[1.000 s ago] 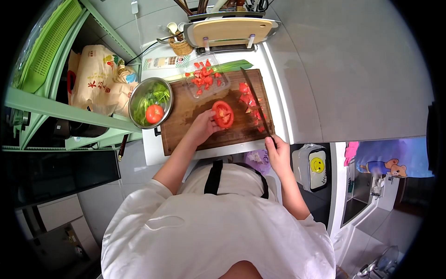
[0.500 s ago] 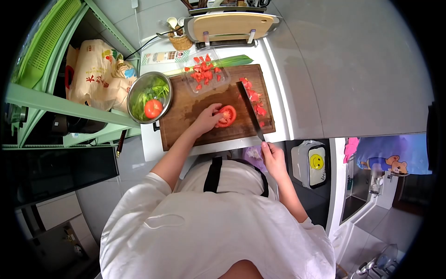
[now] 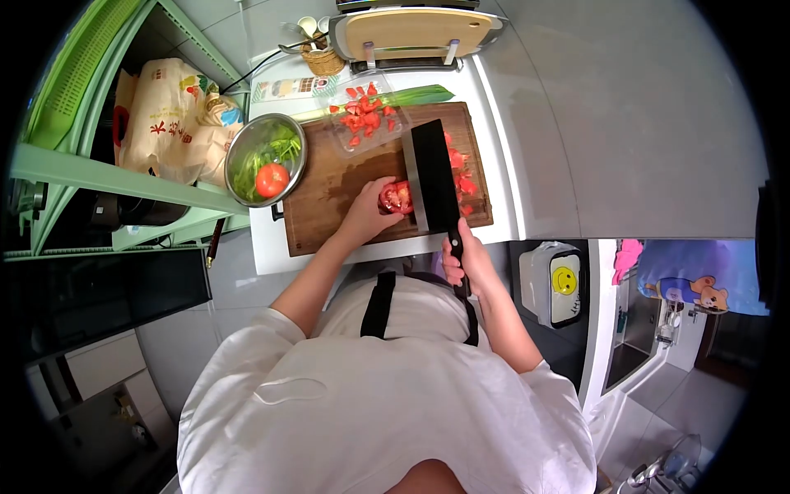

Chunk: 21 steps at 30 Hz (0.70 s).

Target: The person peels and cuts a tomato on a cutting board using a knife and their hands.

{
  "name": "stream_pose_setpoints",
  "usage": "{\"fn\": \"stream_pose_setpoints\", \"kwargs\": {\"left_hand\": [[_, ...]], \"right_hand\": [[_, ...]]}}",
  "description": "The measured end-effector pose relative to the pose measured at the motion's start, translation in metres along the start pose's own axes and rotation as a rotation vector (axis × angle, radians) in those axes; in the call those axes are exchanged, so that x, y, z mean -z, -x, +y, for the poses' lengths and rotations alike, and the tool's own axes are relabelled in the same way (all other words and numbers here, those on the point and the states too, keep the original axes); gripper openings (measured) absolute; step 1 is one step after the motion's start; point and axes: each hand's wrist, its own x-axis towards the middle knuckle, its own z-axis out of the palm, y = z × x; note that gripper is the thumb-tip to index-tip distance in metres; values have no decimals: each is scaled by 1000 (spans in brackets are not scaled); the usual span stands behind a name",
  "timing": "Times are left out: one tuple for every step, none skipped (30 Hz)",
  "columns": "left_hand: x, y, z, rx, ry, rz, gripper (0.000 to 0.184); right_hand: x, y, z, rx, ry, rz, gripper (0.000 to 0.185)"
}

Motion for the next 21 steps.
{"fn": "stream_pose_setpoints", "kwargs": {"left_hand": [[0,1,1,37,53,1,68],[0,2,3,73,107,2,70],[0,3,4,110,161,4,72],[1,4,2,107,159,8,71],[0,4,-1,104,158,12,71],[1,4,0,100,157,17,71],[2,4,0,93,134,19,71],[3,5,1,85,112,21,70],[5,5,2,78,88,24,70],[6,5,3,86,83,22,69],[7,4,4,94,78,19,68],[7,4,4,102,73,16,67],[5,3,1,113,111,24,67],[2,3,-3,123,150,30,66],[0,3,-1,134,189,35,66],[-3,3,0,130,204,46,65],[-8,3,2,128,219,58,65],[-11,3,4,126,233,69,64],[-13,3,4,125,217,69,65],[-16,3,2,124,202,66,65],[-18,2,4,121,188,62,66]], "right_hand": [[-1,-5,-3,-11,-12,-9,59],[-1,-9,-6,-21,-24,-17,60],[-2,-14,-7,-9,-19,-28,60],[-3,-18,-8,-11,-29,-29,59],[-4,-22,-11,-13,-37,-29,59],[-5,-25,-12,-15,-45,-29,58],[-4,-25,-12,-23,-61,-33,58],[-3,-26,-12,-31,-76,-36,58],[-3,-26,-13,-39,-91,-40,58],[-5,-24,-14,-32,-56,-21,58],[-7,-19,-13,-24,-20,-1,58],[-9,-14,-12,-16,15,19,58],[-12,-10,-9,4,62,43,57],[-16,-7,-4,23,108,67,57],[-19,-4,0,42,155,92,57],[-21,0,2,69,193,93,56],[-23,3,5,96,232,92,56],[-24,5,7,122,270,90,55],[-24,7,9,148,275,88,55],[-24,7,11,159,312,107,55],[-25,8,13,171,350,126,55]]}}
